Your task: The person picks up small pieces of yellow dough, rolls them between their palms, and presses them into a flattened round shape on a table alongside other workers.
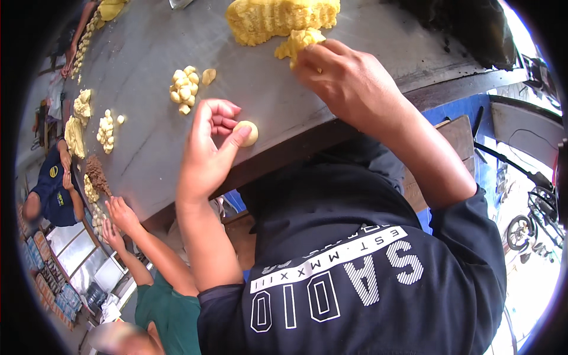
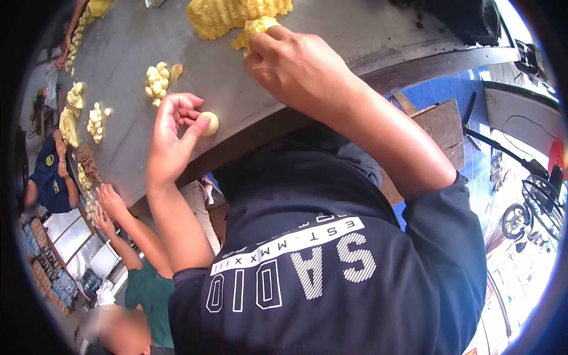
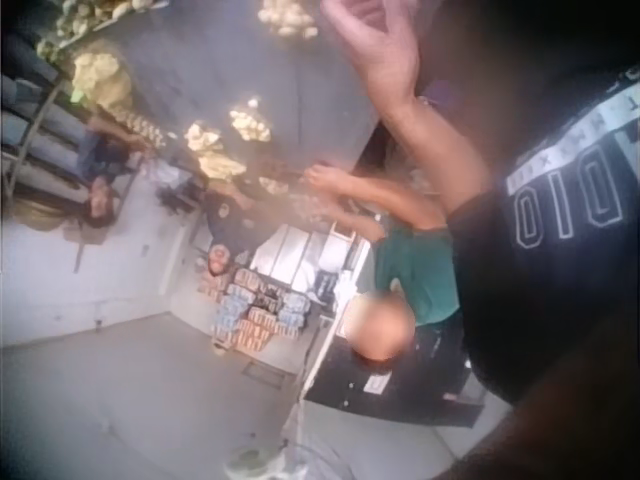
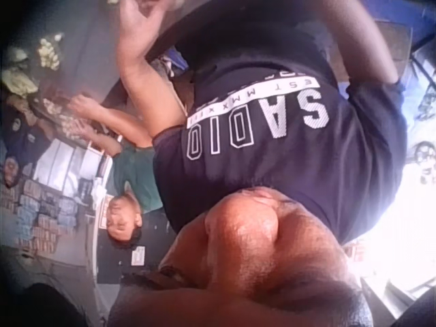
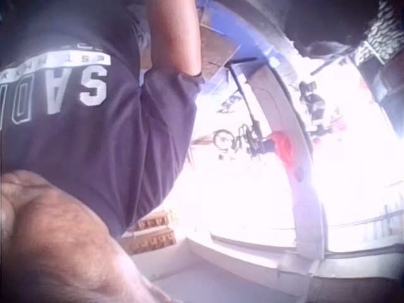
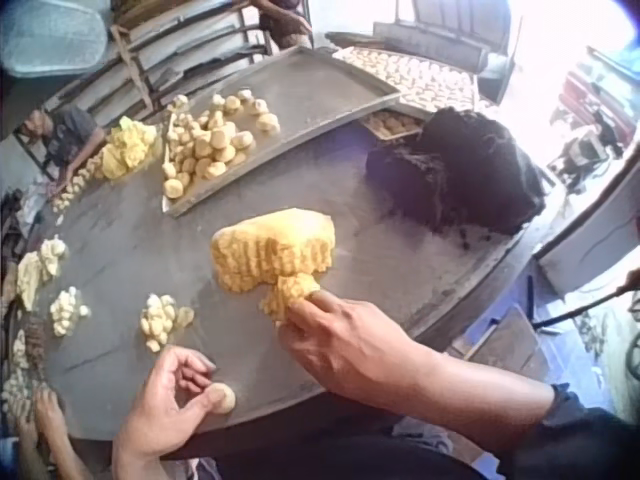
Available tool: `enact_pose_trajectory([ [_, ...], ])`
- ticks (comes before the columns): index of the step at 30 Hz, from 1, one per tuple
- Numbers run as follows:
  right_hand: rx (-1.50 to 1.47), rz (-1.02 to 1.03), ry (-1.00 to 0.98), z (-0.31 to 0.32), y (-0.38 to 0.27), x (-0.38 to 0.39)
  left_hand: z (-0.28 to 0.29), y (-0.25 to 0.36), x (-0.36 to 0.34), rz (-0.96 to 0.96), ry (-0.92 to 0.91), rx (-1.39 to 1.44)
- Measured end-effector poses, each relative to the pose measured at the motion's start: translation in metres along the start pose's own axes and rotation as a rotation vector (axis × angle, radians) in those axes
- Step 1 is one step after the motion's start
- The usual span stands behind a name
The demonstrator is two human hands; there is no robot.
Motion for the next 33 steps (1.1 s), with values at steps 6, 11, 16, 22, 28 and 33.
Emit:
enact_pose_trajectory([
  [6,-0.218,0.014,-0.066,0.02,0.006,0.005,-0.033,0.015,-0.022,-0.374,0.175,-1.05],
  [11,-0.252,-0.029,0.213,0.016,0.012,0.016,0.003,0.0,0.003,-0.339,0.097,-0.477],
  [16,-0.251,-0.084,0.251,0.018,0.018,0.011,0.014,0.001,-0.019,-0.342,0.147,0.572],
  [22,-0.218,-0.244,-0.002,0.009,0.006,0.014,0.022,-0.003,-0.068,-0.314,0.414,-1.051],
  [28,-0.235,-0.227,0.075,0.016,0.007,0.035,0.013,-0.011,-0.02,-0.352,0.372,-0.857],
  [33,-0.167,-0.131,0.11,0.005,0.009,0.031,-0.017,-0.017,0.01,-0.551,0.35,-0.782],
])
Point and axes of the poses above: each hand's wrist, its own x-axis away from the middle knuckle, its own z-axis out of the back of the hand, y = z × x, the point moved 2 cm from there along -x, towards the middle knuckle, and after that the axes turned 4 degrees about x, right-handed, at the moved point
